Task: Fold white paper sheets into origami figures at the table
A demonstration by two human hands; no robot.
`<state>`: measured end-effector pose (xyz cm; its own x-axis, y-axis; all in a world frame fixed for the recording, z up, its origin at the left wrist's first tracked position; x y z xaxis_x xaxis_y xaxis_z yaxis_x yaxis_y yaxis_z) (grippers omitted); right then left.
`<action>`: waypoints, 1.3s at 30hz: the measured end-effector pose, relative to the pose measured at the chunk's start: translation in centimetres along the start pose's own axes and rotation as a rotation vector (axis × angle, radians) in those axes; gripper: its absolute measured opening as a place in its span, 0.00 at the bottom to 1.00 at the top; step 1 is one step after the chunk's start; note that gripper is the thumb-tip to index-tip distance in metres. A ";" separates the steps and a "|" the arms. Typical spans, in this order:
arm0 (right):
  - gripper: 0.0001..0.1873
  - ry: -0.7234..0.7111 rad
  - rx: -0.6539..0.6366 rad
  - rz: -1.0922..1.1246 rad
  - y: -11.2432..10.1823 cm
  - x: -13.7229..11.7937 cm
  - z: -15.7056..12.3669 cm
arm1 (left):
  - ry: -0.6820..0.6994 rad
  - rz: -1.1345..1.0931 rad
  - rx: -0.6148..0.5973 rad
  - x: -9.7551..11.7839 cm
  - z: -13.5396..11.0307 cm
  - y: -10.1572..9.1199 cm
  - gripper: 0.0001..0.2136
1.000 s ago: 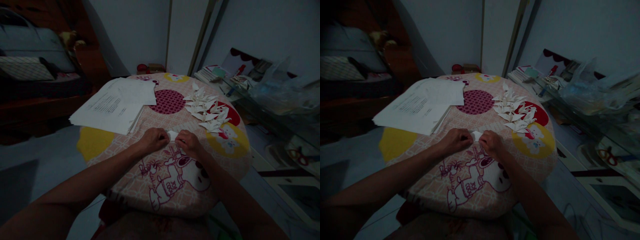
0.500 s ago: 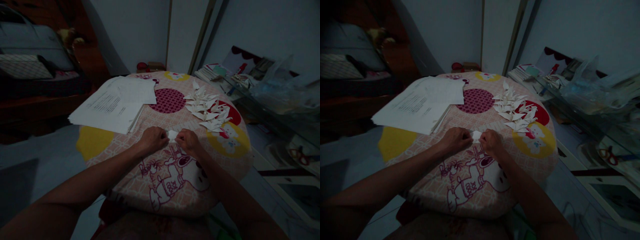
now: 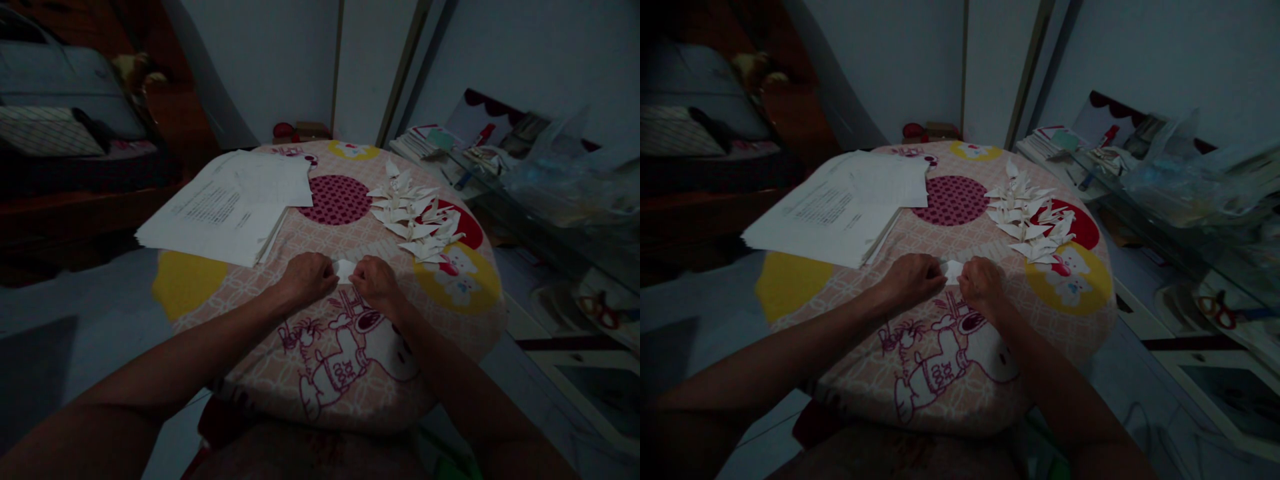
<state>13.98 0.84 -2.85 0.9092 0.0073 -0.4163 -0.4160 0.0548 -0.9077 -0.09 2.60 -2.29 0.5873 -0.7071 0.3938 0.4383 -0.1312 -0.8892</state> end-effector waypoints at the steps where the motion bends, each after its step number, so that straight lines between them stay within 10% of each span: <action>1: 0.09 0.007 -0.013 0.000 0.0 0.0 0.0 | 0.019 -0.013 0.008 0.2 0.0 -0.1 0.04; 9: 0.08 0.031 -0.049 0.037 -0.4 0.1 0.1 | 0.443 -0.163 0.043 2.9 -0.2 0.0 0.12; 39: 0.05 0.097 -0.076 0.113 -0.8 0.0 0.0 | 0.541 -0.069 -0.071 2.3 -0.5 0.5 0.15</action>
Point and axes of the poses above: each hand's wrist, its own z-axis towards the middle knuckle, its own y-axis out of the palm, x = y × z, the point moved 8 cm from there along z, towards the middle knuckle, and after that the axes turned 15 degrees about y, right-handed, at the moved point
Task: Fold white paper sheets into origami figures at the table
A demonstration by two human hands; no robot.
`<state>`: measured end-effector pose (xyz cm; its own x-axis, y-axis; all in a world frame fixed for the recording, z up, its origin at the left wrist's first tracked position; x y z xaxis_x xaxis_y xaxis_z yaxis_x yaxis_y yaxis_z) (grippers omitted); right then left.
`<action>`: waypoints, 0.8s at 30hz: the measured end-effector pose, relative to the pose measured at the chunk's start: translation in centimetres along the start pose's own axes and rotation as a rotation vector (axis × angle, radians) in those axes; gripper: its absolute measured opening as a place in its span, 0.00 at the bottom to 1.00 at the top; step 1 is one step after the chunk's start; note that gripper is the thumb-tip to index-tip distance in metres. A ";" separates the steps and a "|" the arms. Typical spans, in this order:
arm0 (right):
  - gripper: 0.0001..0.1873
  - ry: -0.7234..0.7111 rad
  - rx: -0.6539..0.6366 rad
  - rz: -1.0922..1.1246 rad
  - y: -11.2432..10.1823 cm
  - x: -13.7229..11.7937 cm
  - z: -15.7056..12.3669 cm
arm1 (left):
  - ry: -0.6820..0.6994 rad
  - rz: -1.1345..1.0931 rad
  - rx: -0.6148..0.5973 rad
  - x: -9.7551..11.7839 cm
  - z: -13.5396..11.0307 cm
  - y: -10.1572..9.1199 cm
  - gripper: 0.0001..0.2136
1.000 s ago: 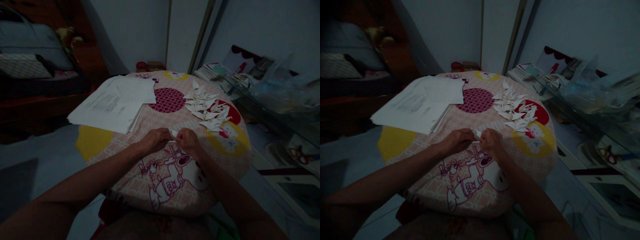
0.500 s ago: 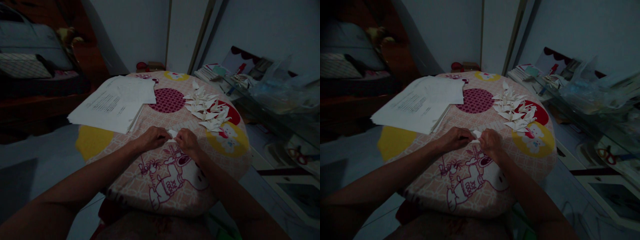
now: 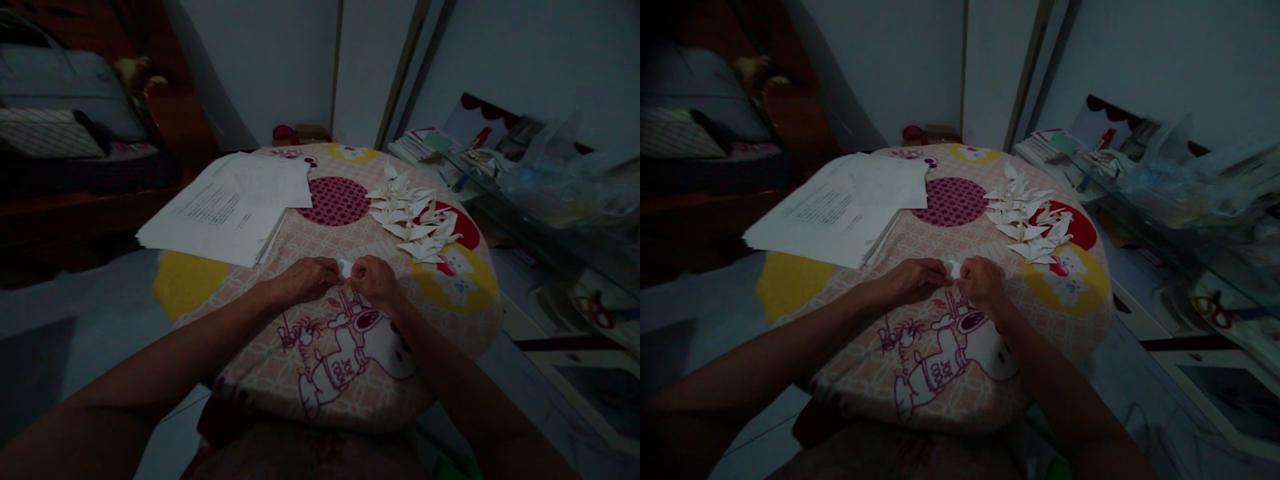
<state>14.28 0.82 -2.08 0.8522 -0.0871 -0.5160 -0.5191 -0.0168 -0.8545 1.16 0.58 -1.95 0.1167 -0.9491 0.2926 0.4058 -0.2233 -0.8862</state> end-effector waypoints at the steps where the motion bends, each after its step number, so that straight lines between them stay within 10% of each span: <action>1: 0.05 0.020 -0.009 0.011 -0.1 0.0 0.0 | -0.001 0.005 -0.007 0.0 0.0 0.0 0.15; 13: 0.07 0.026 0.037 0.083 -1.1 2.3 0.5 | -0.021 -0.011 -0.044 0.4 0.2 -0.3 0.14; 24: 0.04 0.023 -0.048 0.233 0.1 -1.0 0.0 | 0.020 -0.005 -0.031 0.9 0.2 -1.0 0.13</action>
Point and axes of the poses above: each hand's wrist, its own z-axis towards the middle knuckle, its own y-axis out of the palm, x = y × z, the point moved 8 cm from there along z, towards the middle knuckle, and after that the axes turned 15 degrees about y, right-handed, at the moved point
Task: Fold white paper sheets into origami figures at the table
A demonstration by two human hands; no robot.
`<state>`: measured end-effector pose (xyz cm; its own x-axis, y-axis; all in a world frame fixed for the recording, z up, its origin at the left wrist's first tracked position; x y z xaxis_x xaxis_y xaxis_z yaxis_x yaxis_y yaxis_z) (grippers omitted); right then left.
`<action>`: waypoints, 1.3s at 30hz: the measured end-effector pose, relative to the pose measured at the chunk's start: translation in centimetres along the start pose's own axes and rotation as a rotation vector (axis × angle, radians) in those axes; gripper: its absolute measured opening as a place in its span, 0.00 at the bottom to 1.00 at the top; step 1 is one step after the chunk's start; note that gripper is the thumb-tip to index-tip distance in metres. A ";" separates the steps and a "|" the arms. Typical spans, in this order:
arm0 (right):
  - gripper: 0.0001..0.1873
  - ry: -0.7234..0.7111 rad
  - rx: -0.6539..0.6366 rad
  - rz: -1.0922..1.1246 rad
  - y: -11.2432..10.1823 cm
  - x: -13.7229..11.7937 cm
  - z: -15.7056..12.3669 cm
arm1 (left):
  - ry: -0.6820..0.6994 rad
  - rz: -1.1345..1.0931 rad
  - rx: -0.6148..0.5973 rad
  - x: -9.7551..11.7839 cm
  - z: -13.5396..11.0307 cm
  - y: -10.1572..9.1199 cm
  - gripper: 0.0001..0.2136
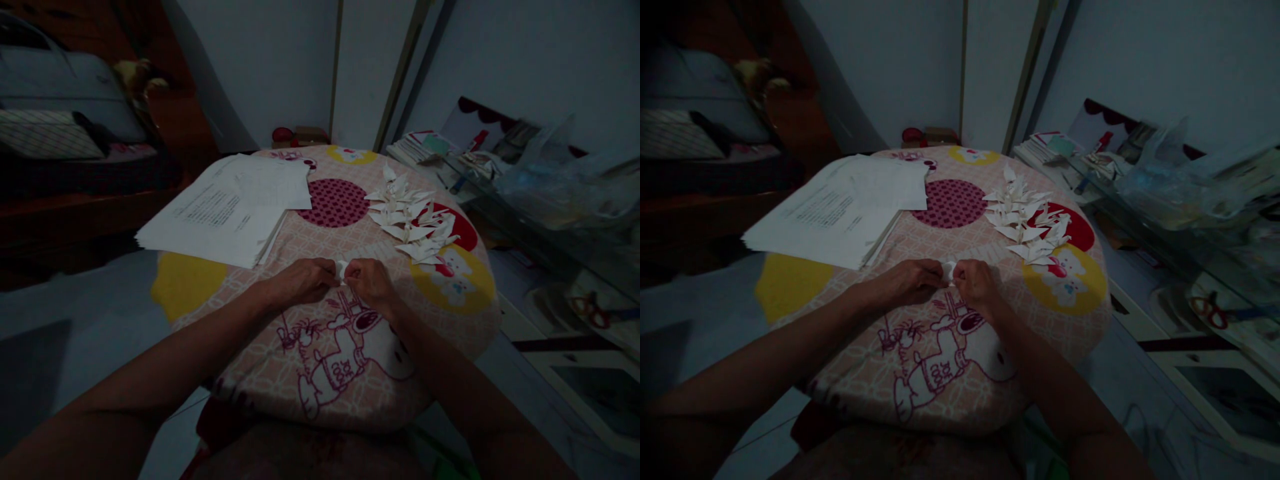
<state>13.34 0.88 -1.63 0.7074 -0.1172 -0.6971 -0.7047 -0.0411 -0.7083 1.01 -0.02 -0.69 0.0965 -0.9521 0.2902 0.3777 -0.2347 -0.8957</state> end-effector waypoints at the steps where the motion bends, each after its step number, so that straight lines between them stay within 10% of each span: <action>1: 0.04 0.017 0.003 -0.011 0.1 0.1 0.0 | 0.009 -0.009 -0.012 0.1 0.0 -0.1 0.12; 9: 0.03 0.041 -0.021 0.043 -0.1 0.8 0.0 | -0.006 -0.163 -0.024 -0.3 -0.7 -1.0 0.08; 16: 0.05 -0.055 -0.014 -0.091 0.2 -0.2 -0.5 | -0.239 -0.113 0.329 -3.8 -0.2 -2.8 0.08; 25: 0.05 -0.113 0.070 -0.189 0.7 -0.4 -1.3 | -0.313 -0.121 0.186 -4.8 2.3 0.1 0.08; 39: 0.07 0.119 0.137 0.191 -0.1 1.2 0.0 | -0.732 -0.959 0.649 -6.9 -2.0 1.7 0.10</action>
Point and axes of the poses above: each hand's wrist, its own z-axis towards the middle knuckle, its own y-axis out of the palm, x = y × z, the point moved 8 cm from there along z, towards the middle knuckle, and after that the axes turned 15 degrees about y, right-handed, at the moved point
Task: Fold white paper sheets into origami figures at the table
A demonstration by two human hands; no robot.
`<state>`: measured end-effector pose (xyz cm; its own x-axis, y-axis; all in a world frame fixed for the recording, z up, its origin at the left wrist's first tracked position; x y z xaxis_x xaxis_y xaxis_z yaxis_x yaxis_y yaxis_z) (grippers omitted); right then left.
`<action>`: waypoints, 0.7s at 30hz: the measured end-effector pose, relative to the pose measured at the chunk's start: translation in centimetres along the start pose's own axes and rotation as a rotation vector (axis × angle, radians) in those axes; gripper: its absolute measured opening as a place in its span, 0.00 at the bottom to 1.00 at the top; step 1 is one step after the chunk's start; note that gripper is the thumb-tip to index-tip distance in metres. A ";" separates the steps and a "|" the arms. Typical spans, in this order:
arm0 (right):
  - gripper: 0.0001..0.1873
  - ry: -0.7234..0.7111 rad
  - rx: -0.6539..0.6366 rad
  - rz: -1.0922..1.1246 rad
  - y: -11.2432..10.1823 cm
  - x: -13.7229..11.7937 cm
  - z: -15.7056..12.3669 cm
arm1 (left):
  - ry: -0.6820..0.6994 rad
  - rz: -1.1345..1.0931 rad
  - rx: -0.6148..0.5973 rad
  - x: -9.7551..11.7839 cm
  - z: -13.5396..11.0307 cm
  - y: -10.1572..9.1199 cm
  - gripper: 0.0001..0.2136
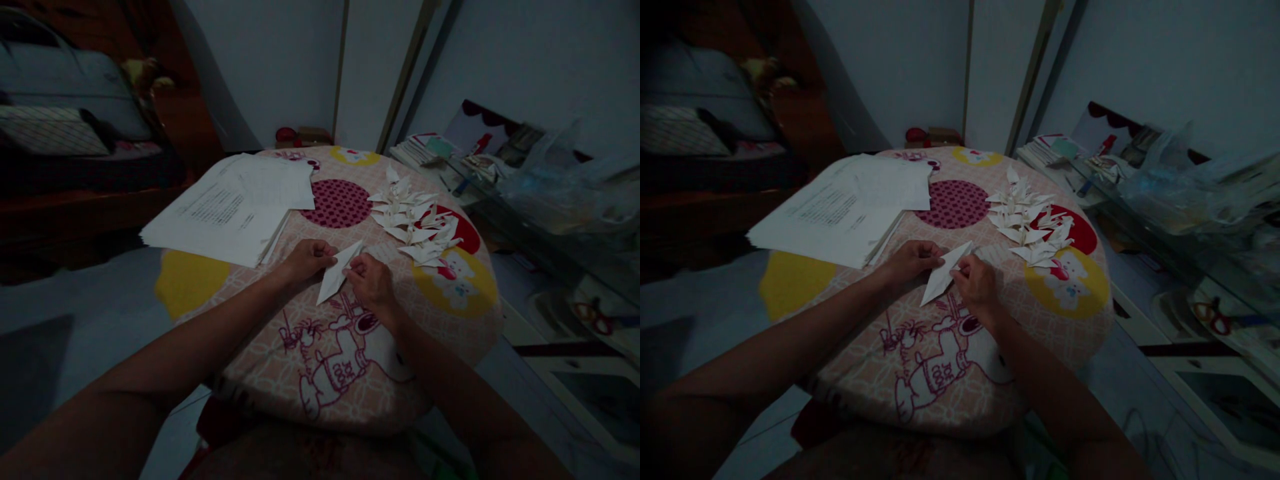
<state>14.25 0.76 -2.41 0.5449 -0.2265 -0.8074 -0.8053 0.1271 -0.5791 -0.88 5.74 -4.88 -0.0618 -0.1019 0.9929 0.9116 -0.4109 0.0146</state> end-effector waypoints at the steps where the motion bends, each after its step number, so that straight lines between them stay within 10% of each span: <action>1: 0.08 0.033 -0.022 0.086 0.1 0.4 0.3 | -0.014 -0.061 0.019 0.2 -0.1 0.1 0.11; 8: 0.17 0.099 -0.150 0.571 0.2 1.7 1.3 | 0.020 -0.144 0.092 1.5 -0.7 1.1 0.20; 14: 0.13 0.057 -0.232 0.465 -0.2 1.4 2.4 | 0.027 -0.074 0.099 0.7 -1.8 1.7 0.13; 21: 0.13 -0.108 -0.284 0.157 -0.2 0.1 2.6 | 0.230 0.429 -0.160 2.2 -2.8 2.7 0.09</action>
<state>15.07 3.21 -2.62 0.4183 -0.1197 -0.9004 -0.9060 -0.1256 -0.4042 0.28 1.89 -2.94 0.2005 -0.4812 0.8534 0.8018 -0.4199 -0.4252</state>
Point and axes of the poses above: each hand's wrist, its own z-axis towards the middle knuckle, its own y-axis out of the palm, x = y × z, the point moved 8 cm from there along z, towards the middle knuckle, and after that the axes turned 15 degrees about y, right-handed, at the moved point
